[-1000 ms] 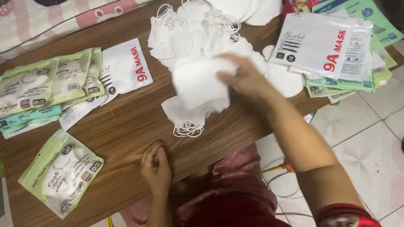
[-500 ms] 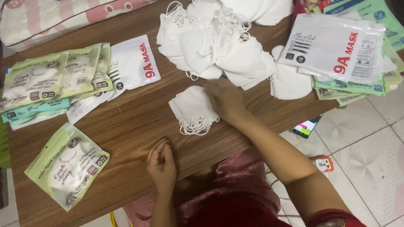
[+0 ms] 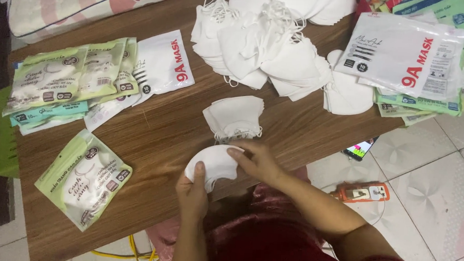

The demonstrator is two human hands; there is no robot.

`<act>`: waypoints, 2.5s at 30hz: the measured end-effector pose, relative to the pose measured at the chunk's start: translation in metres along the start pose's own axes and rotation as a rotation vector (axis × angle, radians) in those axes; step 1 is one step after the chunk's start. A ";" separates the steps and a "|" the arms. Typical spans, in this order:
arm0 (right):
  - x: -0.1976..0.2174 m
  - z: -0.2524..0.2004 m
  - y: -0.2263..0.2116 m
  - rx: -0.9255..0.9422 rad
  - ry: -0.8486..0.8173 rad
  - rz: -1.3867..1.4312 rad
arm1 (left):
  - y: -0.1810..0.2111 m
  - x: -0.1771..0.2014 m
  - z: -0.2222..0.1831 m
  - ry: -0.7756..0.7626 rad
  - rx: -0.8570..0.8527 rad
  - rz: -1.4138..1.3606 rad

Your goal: Packaging individual face masks into plastic bags by folding and inserting them manually.

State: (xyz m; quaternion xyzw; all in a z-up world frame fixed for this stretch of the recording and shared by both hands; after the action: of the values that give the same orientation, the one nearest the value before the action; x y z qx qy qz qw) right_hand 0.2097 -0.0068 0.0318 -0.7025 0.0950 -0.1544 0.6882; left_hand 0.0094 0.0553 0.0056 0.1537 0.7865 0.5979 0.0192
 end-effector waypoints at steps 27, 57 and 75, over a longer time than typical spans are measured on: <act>0.065 0.129 0.002 0.180 0.021 -0.842 | 0.018 -0.007 0.049 0.135 -0.256 -0.065; 0.060 0.124 -0.024 0.110 0.033 -0.857 | -0.009 -0.004 0.067 0.108 -0.366 0.027; 0.068 0.093 -0.057 0.333 0.134 -0.568 | -0.005 -0.009 0.061 0.138 -0.321 -0.056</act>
State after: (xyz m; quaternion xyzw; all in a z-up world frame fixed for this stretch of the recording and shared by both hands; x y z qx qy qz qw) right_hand 0.3012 0.0592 0.0939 -0.5671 -0.0862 -0.3993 0.7152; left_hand 0.0296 0.1093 -0.0176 0.0856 0.6842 0.7243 0.0063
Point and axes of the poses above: each hand's wrist, its own z-axis towards the middle knuckle, its own x-axis out of the back of the hand, y = z × x, the point moved 7 cm from there along z, towards the middle knuckle, and after that the axes turned 14 degrees about z, right-handed, at the moved point
